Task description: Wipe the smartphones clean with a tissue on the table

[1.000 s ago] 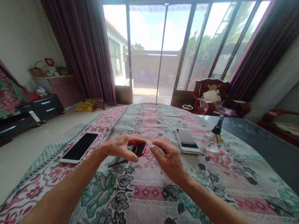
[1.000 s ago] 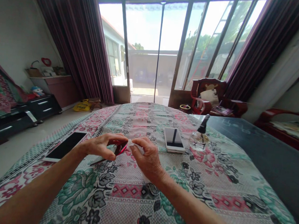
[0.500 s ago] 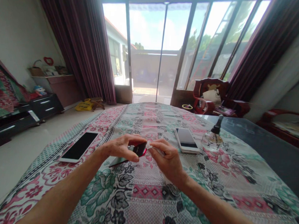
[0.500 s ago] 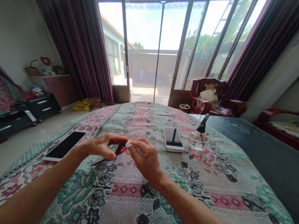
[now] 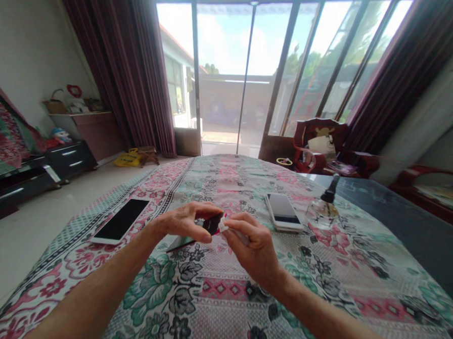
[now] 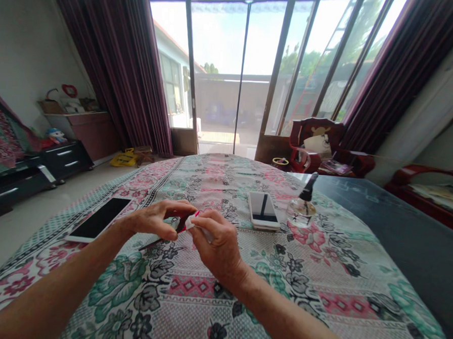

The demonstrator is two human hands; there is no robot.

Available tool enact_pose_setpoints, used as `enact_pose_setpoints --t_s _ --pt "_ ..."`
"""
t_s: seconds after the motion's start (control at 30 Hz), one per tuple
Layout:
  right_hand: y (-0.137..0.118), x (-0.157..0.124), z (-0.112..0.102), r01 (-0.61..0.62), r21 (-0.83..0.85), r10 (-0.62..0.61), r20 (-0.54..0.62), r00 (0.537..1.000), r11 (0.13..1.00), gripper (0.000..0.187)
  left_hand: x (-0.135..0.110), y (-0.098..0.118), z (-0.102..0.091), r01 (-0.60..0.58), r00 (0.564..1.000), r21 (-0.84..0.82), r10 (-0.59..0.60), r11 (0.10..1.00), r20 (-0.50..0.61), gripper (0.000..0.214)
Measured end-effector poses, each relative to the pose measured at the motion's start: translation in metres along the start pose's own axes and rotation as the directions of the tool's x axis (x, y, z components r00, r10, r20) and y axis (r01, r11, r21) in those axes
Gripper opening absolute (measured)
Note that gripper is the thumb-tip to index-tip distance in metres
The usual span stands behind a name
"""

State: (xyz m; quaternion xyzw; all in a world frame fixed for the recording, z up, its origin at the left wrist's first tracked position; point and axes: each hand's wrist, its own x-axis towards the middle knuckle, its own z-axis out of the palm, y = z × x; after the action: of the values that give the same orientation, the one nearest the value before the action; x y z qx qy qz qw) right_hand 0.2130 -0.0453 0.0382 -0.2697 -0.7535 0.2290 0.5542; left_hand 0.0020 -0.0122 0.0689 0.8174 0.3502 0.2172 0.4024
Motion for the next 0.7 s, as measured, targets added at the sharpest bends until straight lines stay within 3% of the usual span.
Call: enact_pose_setpoints --t_s 0.2,0.5,0.7 --pt "0.022 0.004 -0.006 -0.08 -0.054 0.078 -0.039 0.996 0.995 0.011 0.004 0.005 0.002 -0.053 0.996 0.034 0.05 0.998 0.077 0.053" --pt "0.0 -0.004 0.002 0.018 -0.01 -0.018 -0.006 1.0 1.0 0.014 0.001 0.005 -0.001 -0.027 0.999 0.072 0.024 0.997 0.038 0.052" --pt "0.018 0.001 -0.003 -0.031 -0.042 0.029 -0.034 0.999 0.999 0.012 0.003 0.01 0.0 -0.074 0.993 0.067 0.068 0.995 0.095 0.045"
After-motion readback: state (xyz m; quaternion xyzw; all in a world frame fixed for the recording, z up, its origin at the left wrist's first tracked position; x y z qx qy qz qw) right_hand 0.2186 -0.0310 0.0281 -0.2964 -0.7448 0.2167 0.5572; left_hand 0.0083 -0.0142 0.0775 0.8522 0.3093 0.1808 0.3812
